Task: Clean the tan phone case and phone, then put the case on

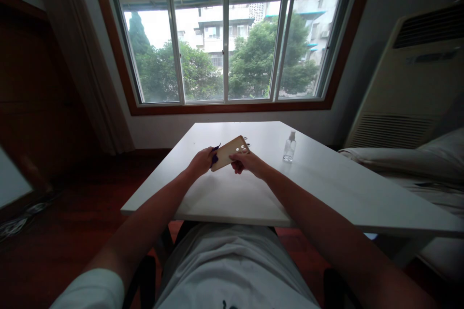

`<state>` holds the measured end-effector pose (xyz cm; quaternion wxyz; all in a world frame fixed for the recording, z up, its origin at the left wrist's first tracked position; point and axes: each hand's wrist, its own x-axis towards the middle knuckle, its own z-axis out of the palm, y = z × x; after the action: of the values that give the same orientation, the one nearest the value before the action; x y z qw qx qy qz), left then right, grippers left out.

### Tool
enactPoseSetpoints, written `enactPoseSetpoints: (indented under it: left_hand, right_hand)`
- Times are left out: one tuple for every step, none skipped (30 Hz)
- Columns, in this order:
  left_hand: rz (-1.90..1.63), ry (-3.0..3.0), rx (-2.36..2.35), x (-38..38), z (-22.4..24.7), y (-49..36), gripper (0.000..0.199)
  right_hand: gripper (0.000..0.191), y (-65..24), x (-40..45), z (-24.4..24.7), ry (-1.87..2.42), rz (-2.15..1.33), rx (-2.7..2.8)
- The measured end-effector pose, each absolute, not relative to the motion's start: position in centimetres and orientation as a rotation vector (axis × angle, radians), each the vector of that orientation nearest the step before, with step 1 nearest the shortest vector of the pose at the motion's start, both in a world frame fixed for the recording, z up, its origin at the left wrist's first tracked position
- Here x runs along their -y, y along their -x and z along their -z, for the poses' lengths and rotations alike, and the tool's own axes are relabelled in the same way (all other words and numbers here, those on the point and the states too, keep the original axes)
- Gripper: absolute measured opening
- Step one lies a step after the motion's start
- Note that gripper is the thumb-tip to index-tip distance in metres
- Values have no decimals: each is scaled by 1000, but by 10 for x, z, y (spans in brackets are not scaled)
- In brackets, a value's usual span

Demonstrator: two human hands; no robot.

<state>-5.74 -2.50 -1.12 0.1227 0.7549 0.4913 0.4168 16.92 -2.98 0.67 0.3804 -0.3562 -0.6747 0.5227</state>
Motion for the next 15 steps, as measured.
enactPoseSetpoints:
  left_hand:
    - [-1196,-2213,-1410,26,11,56,28]
    - [-1173,-2223,-1385,28,11,55,29]
    - [-1152,-2231,-1360,29,11,53,29]
    - [-1133,-2237,-1336,31,11,52,29]
    - [-1119,-2242,-1315,32,11,51,29]
    - [-1110,-2244,-1299,34,11,50,30]
    - [-1108,-2243,-1287,35,10,50,30]
    - [-1111,-2242,-1282,37,10,49,30]
    - [-1119,-2240,-1272,38,9,48,31]
    - [-1130,-2238,-1258,40,9,48,31]
    - [-1140,-2235,-1240,41,8,47,32]
    - [-1147,-2232,-1221,42,8,46,32]
    - [-1149,-2229,-1203,42,8,45,32]
    - [-1149,-2225,-1190,43,8,44,33]
    - [-1154,-2219,-1189,42,8,43,33]
  right_hand:
    - [33,-169,30,-6,911,-1349,1739]
    - [32,-169,31,-5,914,-1363,1755]
    - [31,-168,31,-4,918,-1377,1770]
    - [30,-168,31,-3,921,-1390,1783]
    - [30,-168,32,-2,921,-1404,1796]
    - [30,-169,32,-2,919,-1416,1808]
    - [30,-169,31,-1,915,-1427,1820]
    - [31,-170,31,-1,911,-1435,1829]
    - [31,-170,32,0,907,-1444,1838]
    - [32,-170,32,0,905,-1456,1854]
    - [32,-169,32,1,906,-1472,1879]
    - [33,-169,33,2,909,-1491,1909]
    - [33,-167,33,4,914,-1510,1941]
    - [33,-166,34,5,918,-1527,1969]
    - [33,-164,34,7,922,-1537,1988]
